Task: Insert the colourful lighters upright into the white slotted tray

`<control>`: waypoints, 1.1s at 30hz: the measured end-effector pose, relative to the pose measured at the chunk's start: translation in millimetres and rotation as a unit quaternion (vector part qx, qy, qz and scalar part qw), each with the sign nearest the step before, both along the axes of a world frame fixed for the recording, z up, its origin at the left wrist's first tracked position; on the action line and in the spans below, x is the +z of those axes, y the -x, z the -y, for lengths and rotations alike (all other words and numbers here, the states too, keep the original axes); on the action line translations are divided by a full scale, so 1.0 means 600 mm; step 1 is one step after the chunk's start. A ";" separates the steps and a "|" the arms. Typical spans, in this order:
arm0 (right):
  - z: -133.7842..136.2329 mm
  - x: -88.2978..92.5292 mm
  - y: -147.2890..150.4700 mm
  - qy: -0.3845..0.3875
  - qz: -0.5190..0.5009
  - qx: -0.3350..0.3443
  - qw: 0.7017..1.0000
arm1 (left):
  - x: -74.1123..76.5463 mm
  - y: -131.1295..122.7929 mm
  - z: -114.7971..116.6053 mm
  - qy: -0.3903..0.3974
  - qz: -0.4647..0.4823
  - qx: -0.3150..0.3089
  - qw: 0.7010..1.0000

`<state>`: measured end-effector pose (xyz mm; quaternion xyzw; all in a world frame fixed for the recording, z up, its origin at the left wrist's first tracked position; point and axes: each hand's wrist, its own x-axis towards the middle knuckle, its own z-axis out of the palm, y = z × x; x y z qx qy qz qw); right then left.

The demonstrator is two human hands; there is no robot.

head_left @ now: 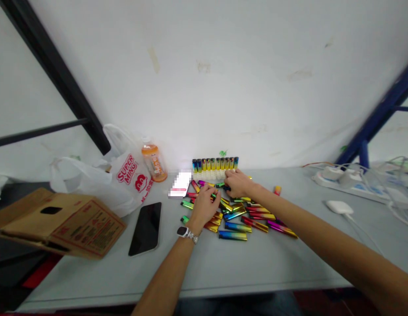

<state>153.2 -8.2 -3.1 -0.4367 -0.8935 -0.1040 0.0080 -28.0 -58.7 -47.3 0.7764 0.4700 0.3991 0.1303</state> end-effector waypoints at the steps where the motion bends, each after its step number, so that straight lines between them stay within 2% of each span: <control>1: -0.003 -0.002 0.001 0.001 -0.016 0.003 1.000 | 0.000 0.001 -0.001 0.000 0.000 0.003 1.000; 3: -0.006 -0.006 0.004 0.001 -0.078 0.008 0.997 | 0.001 0.003 -0.003 0.001 -0.002 0.012 1.000; 5: -0.004 -0.011 0.008 0.008 -0.185 0.008 0.983 | 0.003 0.005 -0.004 0.001 -0.001 0.020 1.000; 7: 0.001 -0.015 0.016 0.034 -0.337 -0.005 0.941 | 0.003 0.007 -0.005 0.000 0.002 0.024 1.000; 9: 0.011 -0.018 0.029 0.083 -0.511 -0.011 0.855 | 0.003 0.007 -0.006 -0.002 0.007 0.023 1.000; 11: 0.025 -0.020 0.046 0.143 -0.663 -0.003 0.734 | 0.003 0.008 -0.006 0.000 0.009 0.023 1.000; 13: 0.041 -0.021 0.062 0.198 -0.758 0.000 0.621 | 0.003 0.008 -0.005 0.004 0.010 0.022 1.000; 14: 0.049 -0.022 0.068 0.220 -0.785 -0.006 0.579 | 0.003 0.008 -0.005 0.004 0.011 0.022 1.000; 16: 0.064 -0.023 0.076 0.248 -0.815 -0.021 0.524 | 0.003 0.008 -0.005 0.005 0.012 0.021 1.000; 18: 0.075 -0.025 0.078 0.277 -0.827 -0.027 0.488 | 0.002 0.008 -0.005 0.007 0.015 0.022 1.000; 22: 0.086 -0.029 0.071 0.357 -0.826 -0.059 0.432 | 0.002 0.006 -0.005 0.010 0.024 0.022 0.999; 25: 0.090 -0.030 0.070 0.363 -0.830 -0.077 0.417 | 0.003 0.005 -0.004 0.009 0.026 0.017 0.999; 27: 0.092 -0.031 0.073 0.343 -0.833 -0.089 0.425 | 0.003 0.005 -0.003 0.006 0.027 0.012 1.000; 33: 0.092 -0.034 0.079 0.256 -0.829 -0.149 0.475 | 0.001 0.006 -0.007 0.002 0.025 0.001 1.000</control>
